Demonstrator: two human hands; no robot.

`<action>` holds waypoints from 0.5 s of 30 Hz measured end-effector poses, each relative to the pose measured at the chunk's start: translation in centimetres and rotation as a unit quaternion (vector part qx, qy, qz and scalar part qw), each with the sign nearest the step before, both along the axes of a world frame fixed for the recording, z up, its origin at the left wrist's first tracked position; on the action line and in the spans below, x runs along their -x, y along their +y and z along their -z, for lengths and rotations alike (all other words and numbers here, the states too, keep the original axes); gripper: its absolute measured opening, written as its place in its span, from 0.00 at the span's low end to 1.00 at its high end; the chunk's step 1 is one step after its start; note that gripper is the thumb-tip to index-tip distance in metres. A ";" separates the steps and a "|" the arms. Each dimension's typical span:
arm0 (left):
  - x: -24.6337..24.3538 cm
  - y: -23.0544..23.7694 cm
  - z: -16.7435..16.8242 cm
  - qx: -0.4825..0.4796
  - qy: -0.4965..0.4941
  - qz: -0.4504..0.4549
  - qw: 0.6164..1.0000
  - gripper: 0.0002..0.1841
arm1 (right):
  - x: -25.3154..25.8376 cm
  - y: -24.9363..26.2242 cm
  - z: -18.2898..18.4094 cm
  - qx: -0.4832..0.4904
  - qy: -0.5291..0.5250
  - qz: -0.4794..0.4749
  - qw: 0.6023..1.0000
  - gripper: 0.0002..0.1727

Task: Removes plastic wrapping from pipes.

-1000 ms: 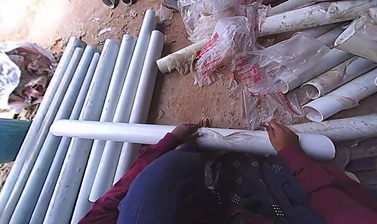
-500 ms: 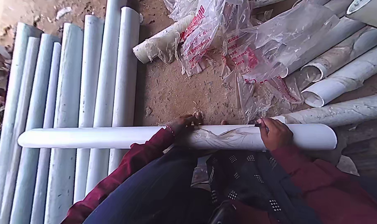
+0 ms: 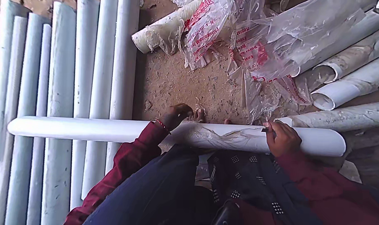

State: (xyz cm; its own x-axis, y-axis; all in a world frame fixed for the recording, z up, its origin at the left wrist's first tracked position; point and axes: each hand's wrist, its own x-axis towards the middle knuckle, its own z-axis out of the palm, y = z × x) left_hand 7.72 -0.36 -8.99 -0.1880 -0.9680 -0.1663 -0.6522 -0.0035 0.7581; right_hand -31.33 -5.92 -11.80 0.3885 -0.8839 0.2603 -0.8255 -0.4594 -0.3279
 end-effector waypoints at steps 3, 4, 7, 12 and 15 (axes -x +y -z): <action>-1.8 1.0 -1.1 -0.052 -0.075 0.008 0.996 0.13 | -0.1 0.0 -0.3 -0.011 0.000 0.007 1.000 0.22; -2.1 1.6 -1.1 -0.117 -0.088 0.037 0.988 0.23 | 0.0 0.0 -0.3 -0.013 0.000 0.008 1.000 0.23; -1.6 3.4 -0.6 -0.244 -0.178 0.111 0.947 0.53 | 0.0 0.0 -0.4 -0.022 0.004 0.009 1.000 0.21; -1.4 4.4 0.7 -0.135 -0.229 0.133 0.955 0.53 | 0.0 -0.1 -0.3 -0.019 0.006 0.022 1.000 0.21; -1.4 4.4 1.1 -0.113 -0.231 0.154 0.954 0.53 | 0.2 0.4 0.0 0.009 0.005 0.026 1.000 0.21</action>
